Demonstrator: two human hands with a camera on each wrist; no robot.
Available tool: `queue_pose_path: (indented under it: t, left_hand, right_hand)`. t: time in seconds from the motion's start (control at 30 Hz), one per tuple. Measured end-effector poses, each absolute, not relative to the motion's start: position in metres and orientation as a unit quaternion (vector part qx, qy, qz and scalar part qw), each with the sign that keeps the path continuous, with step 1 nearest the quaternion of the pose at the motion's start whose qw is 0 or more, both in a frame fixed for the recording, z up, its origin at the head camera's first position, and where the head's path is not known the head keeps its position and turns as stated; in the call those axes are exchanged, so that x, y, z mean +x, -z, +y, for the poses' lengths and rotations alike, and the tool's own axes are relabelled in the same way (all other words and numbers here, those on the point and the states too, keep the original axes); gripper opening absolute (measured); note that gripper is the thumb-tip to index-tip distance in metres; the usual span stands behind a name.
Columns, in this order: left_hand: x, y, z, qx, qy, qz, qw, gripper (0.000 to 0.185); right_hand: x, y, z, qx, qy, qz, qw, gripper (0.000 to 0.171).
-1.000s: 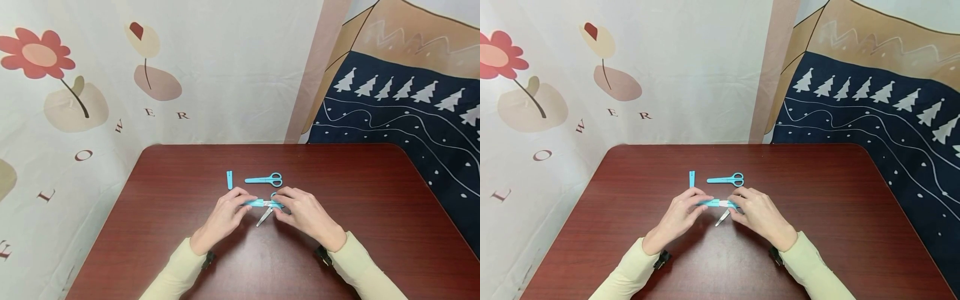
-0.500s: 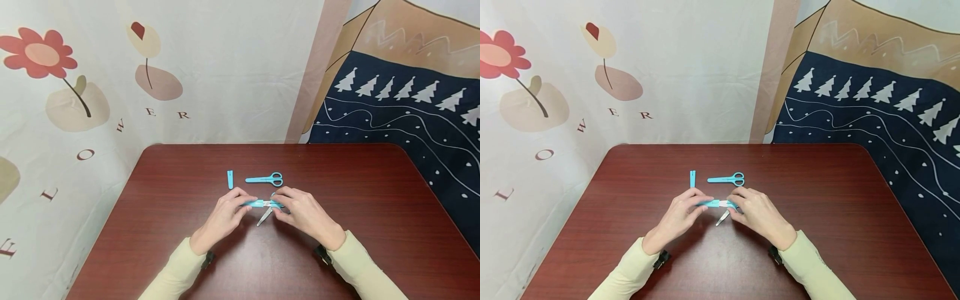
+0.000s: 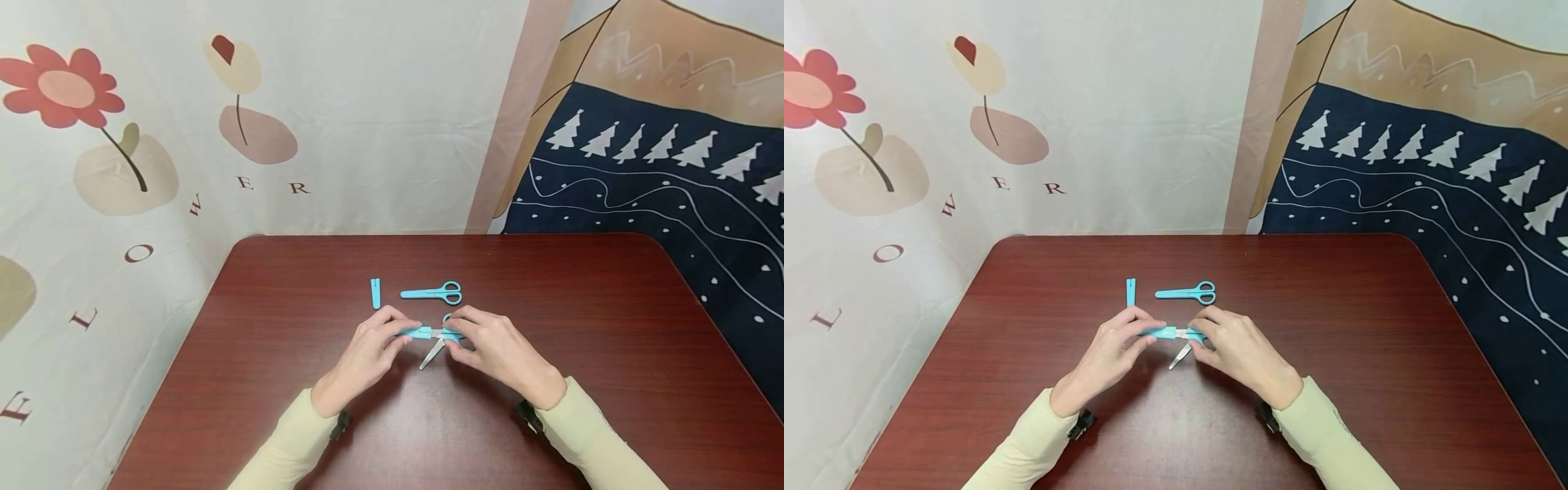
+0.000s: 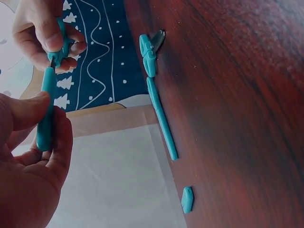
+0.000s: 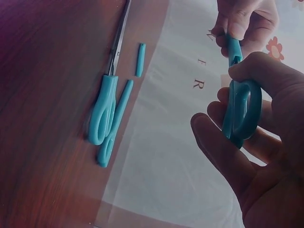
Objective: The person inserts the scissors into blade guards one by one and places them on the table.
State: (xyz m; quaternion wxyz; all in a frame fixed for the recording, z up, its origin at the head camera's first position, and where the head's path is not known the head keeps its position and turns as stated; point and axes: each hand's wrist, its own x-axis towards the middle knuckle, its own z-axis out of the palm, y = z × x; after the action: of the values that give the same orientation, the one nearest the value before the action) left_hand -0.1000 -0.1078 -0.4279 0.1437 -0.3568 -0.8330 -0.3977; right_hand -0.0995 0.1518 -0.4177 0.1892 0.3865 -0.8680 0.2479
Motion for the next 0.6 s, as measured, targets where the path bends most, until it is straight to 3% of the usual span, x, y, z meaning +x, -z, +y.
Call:
queue_pose_path:
  t: [0.6]
  left_hand:
    - [-0.1013, 0.4336, -0.1068, -0.365, 0.422, -0.812, 0.172, 0.027]
  right_hand:
    - [-0.1003, 0.4161, 0.1528, 0.396, -0.223, -0.870, 0.193, 0.026]
